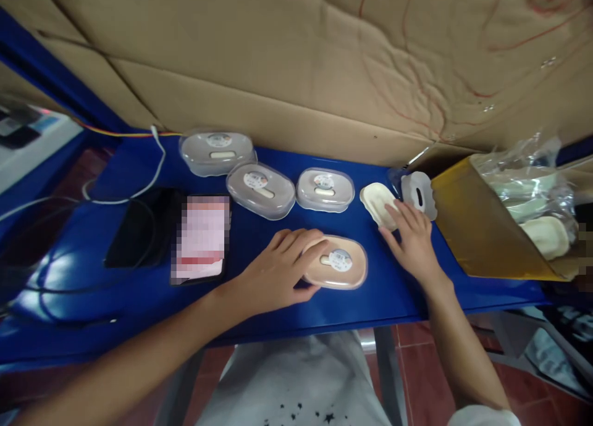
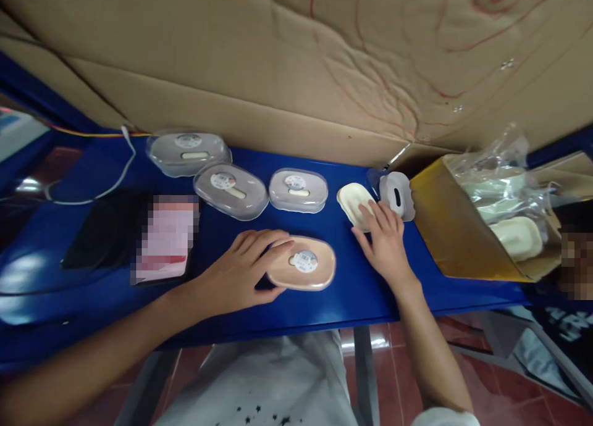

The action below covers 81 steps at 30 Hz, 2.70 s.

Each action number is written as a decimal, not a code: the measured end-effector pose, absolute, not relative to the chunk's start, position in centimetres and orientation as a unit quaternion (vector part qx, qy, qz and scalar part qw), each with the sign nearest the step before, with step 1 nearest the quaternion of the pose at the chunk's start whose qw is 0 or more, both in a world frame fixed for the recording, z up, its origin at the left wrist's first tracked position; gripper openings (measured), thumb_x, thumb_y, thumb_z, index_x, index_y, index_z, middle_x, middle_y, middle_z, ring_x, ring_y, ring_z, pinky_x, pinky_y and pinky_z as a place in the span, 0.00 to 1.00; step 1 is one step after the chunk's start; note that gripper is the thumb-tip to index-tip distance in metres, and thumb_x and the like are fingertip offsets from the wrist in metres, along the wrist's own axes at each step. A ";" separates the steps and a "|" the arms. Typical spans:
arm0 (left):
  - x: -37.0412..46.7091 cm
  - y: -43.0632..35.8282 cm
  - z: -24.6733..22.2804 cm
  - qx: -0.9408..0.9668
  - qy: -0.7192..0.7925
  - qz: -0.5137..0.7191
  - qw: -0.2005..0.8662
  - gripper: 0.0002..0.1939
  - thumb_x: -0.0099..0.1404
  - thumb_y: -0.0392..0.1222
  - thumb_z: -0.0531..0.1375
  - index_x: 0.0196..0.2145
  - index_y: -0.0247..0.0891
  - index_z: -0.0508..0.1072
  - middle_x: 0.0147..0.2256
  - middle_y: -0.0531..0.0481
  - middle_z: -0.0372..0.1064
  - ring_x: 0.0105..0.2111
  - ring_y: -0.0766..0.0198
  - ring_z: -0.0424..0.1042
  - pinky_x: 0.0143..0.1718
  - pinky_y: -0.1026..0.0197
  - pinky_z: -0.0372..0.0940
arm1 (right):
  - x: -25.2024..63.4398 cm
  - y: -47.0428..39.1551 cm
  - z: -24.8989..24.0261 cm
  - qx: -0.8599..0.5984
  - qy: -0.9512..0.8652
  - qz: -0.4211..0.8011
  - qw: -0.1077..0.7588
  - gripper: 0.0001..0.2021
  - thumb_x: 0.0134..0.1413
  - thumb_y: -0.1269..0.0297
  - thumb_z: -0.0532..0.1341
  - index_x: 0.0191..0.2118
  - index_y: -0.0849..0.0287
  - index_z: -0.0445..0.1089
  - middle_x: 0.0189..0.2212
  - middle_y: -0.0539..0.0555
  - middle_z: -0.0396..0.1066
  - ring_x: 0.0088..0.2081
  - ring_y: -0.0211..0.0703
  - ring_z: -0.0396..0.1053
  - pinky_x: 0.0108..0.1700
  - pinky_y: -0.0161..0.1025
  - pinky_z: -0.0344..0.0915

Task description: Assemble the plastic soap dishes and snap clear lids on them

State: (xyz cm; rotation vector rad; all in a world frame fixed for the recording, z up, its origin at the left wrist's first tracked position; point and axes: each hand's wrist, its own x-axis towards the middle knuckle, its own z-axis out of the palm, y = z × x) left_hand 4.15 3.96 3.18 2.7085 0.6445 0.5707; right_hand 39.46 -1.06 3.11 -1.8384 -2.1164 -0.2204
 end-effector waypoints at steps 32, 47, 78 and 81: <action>9.9 3.2 3.7 0.981 0.160 0.107 0.033 0.06 0.76 0.42 0.64 0.44 0.37 0.78 0.48 0.41 0.77 0.53 0.46 0.75 0.57 0.43 0.63 | 42.2 -9.9 4.4 -0.615 -0.724 0.049 0.310 0.07 0.73 0.61 0.63 0.52 0.49 0.75 0.57 0.55 0.80 0.60 0.53 0.77 0.63 0.56 0.71; 5.5 3.6 2.2 0.941 0.242 0.165 0.168 0.28 0.71 0.49 0.70 0.64 0.42 0.70 0.70 0.33 0.60 0.66 0.39 0.68 0.65 0.36 0.67 | 38.5 -8.2 2.0 -0.626 -0.486 0.352 0.498 0.15 0.70 0.45 0.65 0.50 0.48 0.79 0.48 0.54 0.83 0.47 0.52 0.82 0.50 0.51 0.80; 5.4 3.3 0.1 0.920 0.243 0.225 0.207 0.41 0.69 0.42 0.72 0.73 0.47 0.59 0.76 0.31 0.49 0.69 0.36 0.65 0.64 0.35 0.69 | 32.7 -8.0 3.6 -0.497 -0.849 0.071 0.162 0.32 0.75 0.63 0.61 0.78 0.44 0.55 0.77 0.52 0.55 0.80 0.59 0.43 0.75 0.69 0.61; 5.2 3.5 -0.2 0.935 0.217 0.205 0.193 0.40 0.71 0.44 0.71 0.74 0.44 0.58 0.76 0.29 0.49 0.71 0.35 0.63 0.65 0.34 0.68 | 32.0 -7.6 3.1 -0.487 -0.862 0.038 0.134 0.33 0.76 0.63 0.60 0.79 0.47 0.51 0.75 0.53 0.60 0.79 0.57 0.48 0.76 0.69 0.57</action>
